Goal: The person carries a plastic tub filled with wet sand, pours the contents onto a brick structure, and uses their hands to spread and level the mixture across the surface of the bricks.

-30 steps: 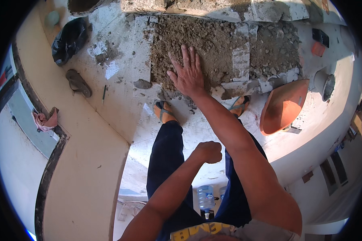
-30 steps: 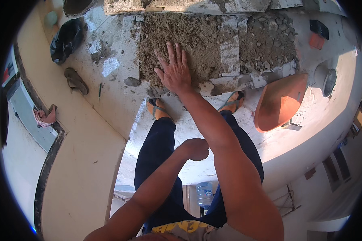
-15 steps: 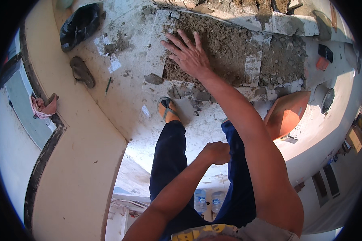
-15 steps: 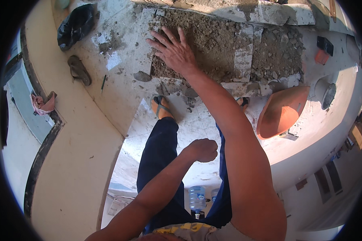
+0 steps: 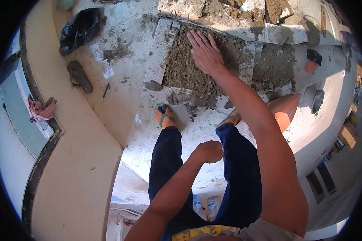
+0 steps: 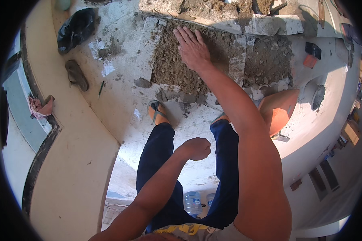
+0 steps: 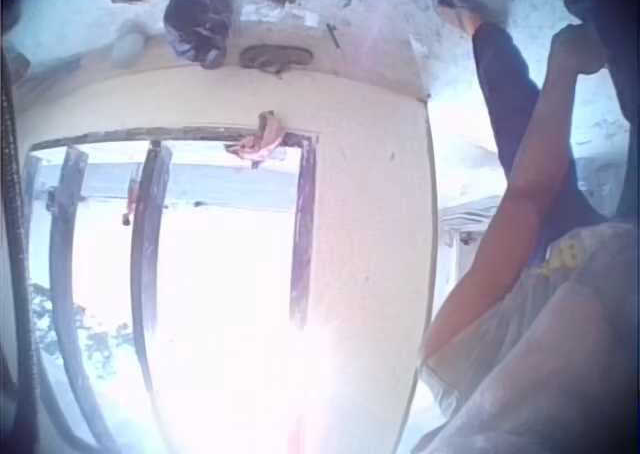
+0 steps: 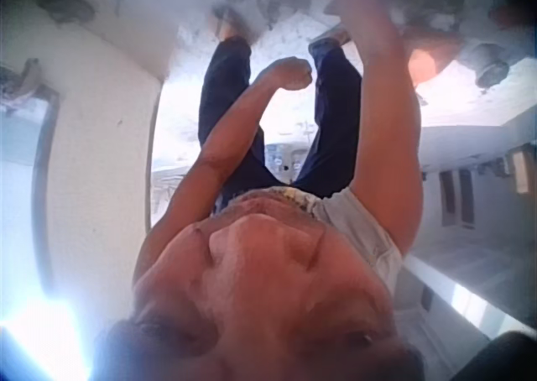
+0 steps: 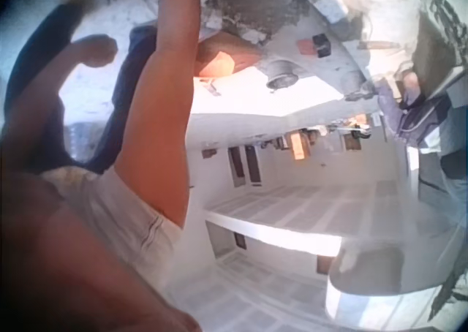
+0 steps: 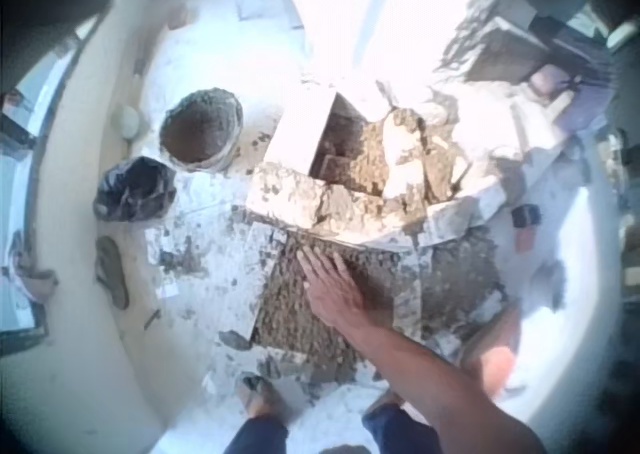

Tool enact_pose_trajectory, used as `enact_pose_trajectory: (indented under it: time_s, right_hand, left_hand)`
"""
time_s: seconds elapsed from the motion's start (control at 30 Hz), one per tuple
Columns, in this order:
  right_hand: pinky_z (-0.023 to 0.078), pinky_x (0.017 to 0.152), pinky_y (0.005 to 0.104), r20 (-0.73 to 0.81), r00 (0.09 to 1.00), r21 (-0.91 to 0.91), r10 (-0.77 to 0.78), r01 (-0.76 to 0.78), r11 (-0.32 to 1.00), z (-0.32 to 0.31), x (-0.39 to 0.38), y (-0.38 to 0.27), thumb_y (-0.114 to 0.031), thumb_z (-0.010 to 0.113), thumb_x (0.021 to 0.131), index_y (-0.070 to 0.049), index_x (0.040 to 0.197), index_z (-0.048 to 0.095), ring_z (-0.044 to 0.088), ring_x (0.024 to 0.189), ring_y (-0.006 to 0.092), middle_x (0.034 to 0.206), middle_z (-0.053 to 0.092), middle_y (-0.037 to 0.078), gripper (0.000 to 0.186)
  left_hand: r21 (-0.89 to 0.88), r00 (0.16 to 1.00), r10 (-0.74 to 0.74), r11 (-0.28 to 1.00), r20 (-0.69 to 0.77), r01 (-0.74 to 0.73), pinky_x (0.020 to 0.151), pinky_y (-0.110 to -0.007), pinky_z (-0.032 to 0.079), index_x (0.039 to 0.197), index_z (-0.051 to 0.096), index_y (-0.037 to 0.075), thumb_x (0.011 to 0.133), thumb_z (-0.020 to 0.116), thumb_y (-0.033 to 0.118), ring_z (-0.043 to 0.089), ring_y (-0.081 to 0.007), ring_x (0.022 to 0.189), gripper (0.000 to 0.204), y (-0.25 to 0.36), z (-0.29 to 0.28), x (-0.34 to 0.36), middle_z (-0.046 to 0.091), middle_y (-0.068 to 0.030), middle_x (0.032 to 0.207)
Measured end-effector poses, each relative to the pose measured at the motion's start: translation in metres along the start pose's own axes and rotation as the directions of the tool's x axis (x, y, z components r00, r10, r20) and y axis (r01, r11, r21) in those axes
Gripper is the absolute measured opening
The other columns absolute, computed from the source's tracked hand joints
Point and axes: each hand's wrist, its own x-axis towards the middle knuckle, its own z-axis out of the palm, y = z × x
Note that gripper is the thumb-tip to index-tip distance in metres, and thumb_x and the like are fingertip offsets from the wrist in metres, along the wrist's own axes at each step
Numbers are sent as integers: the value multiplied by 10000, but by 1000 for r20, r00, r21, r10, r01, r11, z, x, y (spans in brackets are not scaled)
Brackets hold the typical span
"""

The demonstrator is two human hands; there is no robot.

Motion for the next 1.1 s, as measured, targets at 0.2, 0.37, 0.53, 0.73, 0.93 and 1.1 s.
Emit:
enact_pose_trajectory:
  time_s: [0.2, 0.37, 0.53, 0.73, 0.93, 1.1]
  right_hand:
    - [159, 1301, 420, -31, 978, -114, -205, 200, 973, -20, 30, 10, -447, 392, 1090, -141, 1628, 266, 254, 1553, 204, 1692, 266, 41, 631]
    - [164, 1304, 389, 34, 980, -25, -194, 195, 980, -6, -4, 54, -520, 346, 1090, -174, 1638, 238, 254, 1550, 206, 1703, 228, 16, 657]
    - [193, 1299, 418, 1, 996, 129, -88, 87, 988, 4, -41, 72, -525, 361, 1088, -165, 1635, 246, 276, 1542, 227, 1692, 256, 36, 665]
    - [184, 1294, 457, 87, 996, 119, 33, -43, 992, 0, -28, 49, -525, 357, 1088, -57, 1612, 277, 270, 1547, 277, 1690, 253, 99, 707]
    - [160, 1290, 482, 20, 1000, 280, 17, -22, 960, -2, -6, -21, -504, 357, 1090, 17, 1599, 261, 210, 1564, 331, 1684, 231, 186, 734]
    - [134, 1292, 494, 70, 992, 154, 108, -118, 981, 7, 7, -36, -505, 340, 1094, 19, 1607, 231, 158, 1577, 335, 1696, 192, 183, 742]
  left_hand:
    - [-24, 1000, 13, 1000, -14, -13, 870, -504, 526, 899, 715, 22, 913, 501, 237, 692, -394, 964, 304, 3, -2, -5, 728, -218, 969]
    - [-36, 999, 7, 999, -47, -9, 857, -499, 526, 894, 710, 30, 916, 494, 234, 689, -397, 944, 298, -8, 4, 0, 726, -208, 957]
    - [-21, 998, 16, 1000, -62, -17, 855, -497, 526, 892, 704, 29, 916, 496, 228, 688, -396, 948, 289, -2, -7, 2, 725, -199, 953]
    - [-6, 999, 35, 999, -36, -36, 845, -501, 524, 886, 703, 25, 918, 498, 224, 685, -399, 934, 287, -1, -3, 8, 724, -205, 949]
    - [1, 998, 52, 999, -34, -52, 839, -504, 523, 880, 702, 23, 917, 500, 218, 685, -403, 912, 284, 0, 0, 14, 720, -220, 928]
    - [-15, 999, 28, 999, -31, -29, 848, -496, 522, 879, 700, 19, 910, 513, 212, 684, -397, 935, 271, 3, -8, 9, 720, -219, 946]
